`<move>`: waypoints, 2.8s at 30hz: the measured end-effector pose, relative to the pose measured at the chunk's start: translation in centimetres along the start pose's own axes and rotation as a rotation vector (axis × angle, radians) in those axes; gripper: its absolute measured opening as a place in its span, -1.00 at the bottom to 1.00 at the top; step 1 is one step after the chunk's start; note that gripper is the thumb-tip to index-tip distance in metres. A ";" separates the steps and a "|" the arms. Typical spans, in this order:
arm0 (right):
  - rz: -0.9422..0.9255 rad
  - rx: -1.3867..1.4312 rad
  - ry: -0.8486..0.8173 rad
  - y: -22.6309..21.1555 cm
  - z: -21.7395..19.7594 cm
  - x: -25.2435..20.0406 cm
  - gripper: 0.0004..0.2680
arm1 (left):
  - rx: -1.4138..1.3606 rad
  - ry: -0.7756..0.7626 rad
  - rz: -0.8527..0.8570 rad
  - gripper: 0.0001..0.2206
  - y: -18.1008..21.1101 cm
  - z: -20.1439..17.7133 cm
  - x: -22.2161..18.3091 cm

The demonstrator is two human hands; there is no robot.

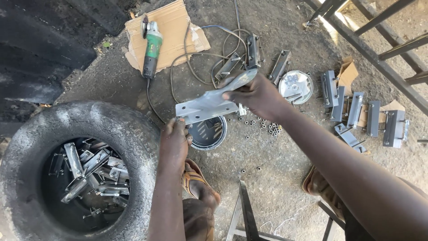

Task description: Painting small metal brackets with a paintbrush.

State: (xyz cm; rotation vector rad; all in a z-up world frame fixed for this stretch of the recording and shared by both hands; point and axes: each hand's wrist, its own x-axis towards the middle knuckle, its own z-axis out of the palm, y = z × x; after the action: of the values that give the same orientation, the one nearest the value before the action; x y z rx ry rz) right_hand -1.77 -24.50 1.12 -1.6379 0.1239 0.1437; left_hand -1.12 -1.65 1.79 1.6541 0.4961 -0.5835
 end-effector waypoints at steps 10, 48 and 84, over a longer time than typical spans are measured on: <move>0.124 -0.114 0.216 3.9 -5.4 1.6 -0.76 | 0.025 0.096 0.069 -0.71 -0.8 -2.2 2.2; 0.380 0.492 0.177 1.6 -0.2 0.8 -0.53 | 0.558 0.190 0.693 -0.83 -2.7 -1.4 3.0; 0.255 -0.328 0.159 -1.6 -2.6 -1.9 -0.67 | -0.037 0.086 0.065 -0.78 -0.9 5.6 2.9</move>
State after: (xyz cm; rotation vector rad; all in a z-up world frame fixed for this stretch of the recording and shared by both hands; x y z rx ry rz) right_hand -3.30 -26.96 3.24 -1.9565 0.4518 0.2381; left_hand 0.02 -7.01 -1.38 1.6587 0.5110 -0.4548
